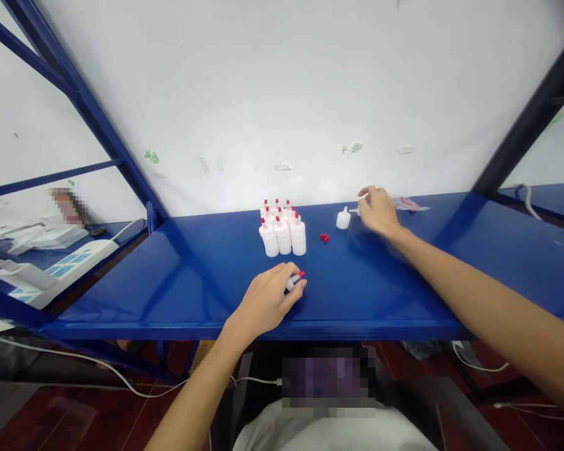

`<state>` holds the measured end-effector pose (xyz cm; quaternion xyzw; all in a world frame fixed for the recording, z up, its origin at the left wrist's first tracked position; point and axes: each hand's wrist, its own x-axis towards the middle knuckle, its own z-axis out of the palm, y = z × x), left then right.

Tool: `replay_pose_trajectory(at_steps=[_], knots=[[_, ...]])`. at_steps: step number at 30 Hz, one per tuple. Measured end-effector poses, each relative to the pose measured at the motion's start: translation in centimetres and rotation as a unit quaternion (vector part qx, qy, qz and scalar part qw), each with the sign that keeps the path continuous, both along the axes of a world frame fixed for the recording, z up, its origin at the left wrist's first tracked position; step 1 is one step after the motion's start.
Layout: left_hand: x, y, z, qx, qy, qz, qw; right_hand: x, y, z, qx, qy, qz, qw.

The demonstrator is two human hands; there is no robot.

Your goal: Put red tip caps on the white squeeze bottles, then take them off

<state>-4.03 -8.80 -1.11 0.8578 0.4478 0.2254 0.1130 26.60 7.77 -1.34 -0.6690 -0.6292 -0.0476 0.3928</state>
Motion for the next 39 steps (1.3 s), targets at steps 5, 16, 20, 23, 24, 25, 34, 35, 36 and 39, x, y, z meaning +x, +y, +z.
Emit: replay_pose_trajectory(at_steps=[5, 16, 20, 23, 24, 25, 34, 35, 36, 39], knots=[[0.0, 0.0, 0.0, 0.01, 0.011, -0.003, 1.0, 1.6, 1.3, -2.0, -0.103, -0.077, 0.015, 0.992], [0.0, 0.0, 0.1, 0.012, 0.012, -0.006, 1.0, 0.5, 0.6, 0.1, 0.036, 0.071, 0.039, 0.996], [0.0, 0.0, 0.1, 0.014, 0.01, -0.007, 1.0, -1.0, -0.8, 1.3, 0.057, 0.152, 0.108, 0.981], [0.0, 0.0, 0.1, 0.014, 0.013, -0.007, 1.0, -1.5, -1.3, 1.3, 0.023, 0.095, 0.141, 0.985], [0.0, 0.0, 0.1, 0.013, 0.013, -0.007, 1.0, -1.6, -1.4, 1.1, 0.014, 0.066, 0.147, 0.987], [0.0, 0.0, 0.1, 0.014, 0.013, -0.007, 1.0, -1.6, -1.3, 1.0, 0.006, 0.037, 0.147, 0.988], [-0.1, -0.1, 0.2, 0.013, 0.014, -0.009, 1.0, -1.6, -1.7, 1.4, -0.007, -0.052, 0.07, 0.996], [-0.1, -0.1, 0.2, 0.013, 0.015, -0.009, 1.0, -2.0, -2.2, 1.9, 0.02, -0.051, 0.069, 0.996], [-0.1, -0.1, 0.2, 0.013, 0.016, -0.009, 1.0, -2.6, -3.0, 2.3, 0.047, -0.048, 0.074, 0.995], [0.0, -0.2, 0.2, 0.018, 0.015, 0.0, 1.0, -5.1, -6.3, 3.7, 0.057, -0.027, 0.18, 0.982]])
